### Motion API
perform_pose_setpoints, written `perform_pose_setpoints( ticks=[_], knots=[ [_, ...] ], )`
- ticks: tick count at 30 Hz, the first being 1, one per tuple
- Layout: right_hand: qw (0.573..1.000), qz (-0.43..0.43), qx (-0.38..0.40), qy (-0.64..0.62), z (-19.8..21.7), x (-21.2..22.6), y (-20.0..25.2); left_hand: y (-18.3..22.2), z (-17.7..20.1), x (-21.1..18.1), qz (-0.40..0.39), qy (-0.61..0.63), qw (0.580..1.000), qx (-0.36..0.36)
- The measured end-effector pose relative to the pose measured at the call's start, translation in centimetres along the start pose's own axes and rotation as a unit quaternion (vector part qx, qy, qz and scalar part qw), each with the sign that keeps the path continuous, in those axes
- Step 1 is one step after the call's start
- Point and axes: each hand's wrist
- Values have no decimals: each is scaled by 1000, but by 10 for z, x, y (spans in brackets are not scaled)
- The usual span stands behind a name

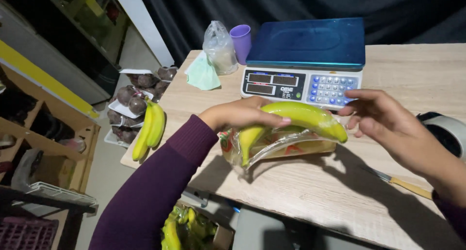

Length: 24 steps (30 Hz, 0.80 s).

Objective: Wrapping bunches of bananas in plastic film and securing them with tape.

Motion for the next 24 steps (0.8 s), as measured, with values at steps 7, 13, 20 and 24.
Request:
perform_pose_setpoints(
  ticks=[7,13,20,24],
  knots=[
    [851,-49,-32,523,48,-169,46,-44,-14,67,74,392,903,161],
    [754,-117,22,646,25,-209,76,-39,-26,78,103,479,842,226],
    [841,-50,-55,535,20,-183,74,-27,-31,68,101,471,862,159],
    [851,-91,-67,512,23,-158,68,-32,-31,80,89,441,888,92]
  ],
)
Point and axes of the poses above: each hand's wrist, its own y-axis away from the middle knuckle, its own z-axis out of the back of the hand, x = y × z
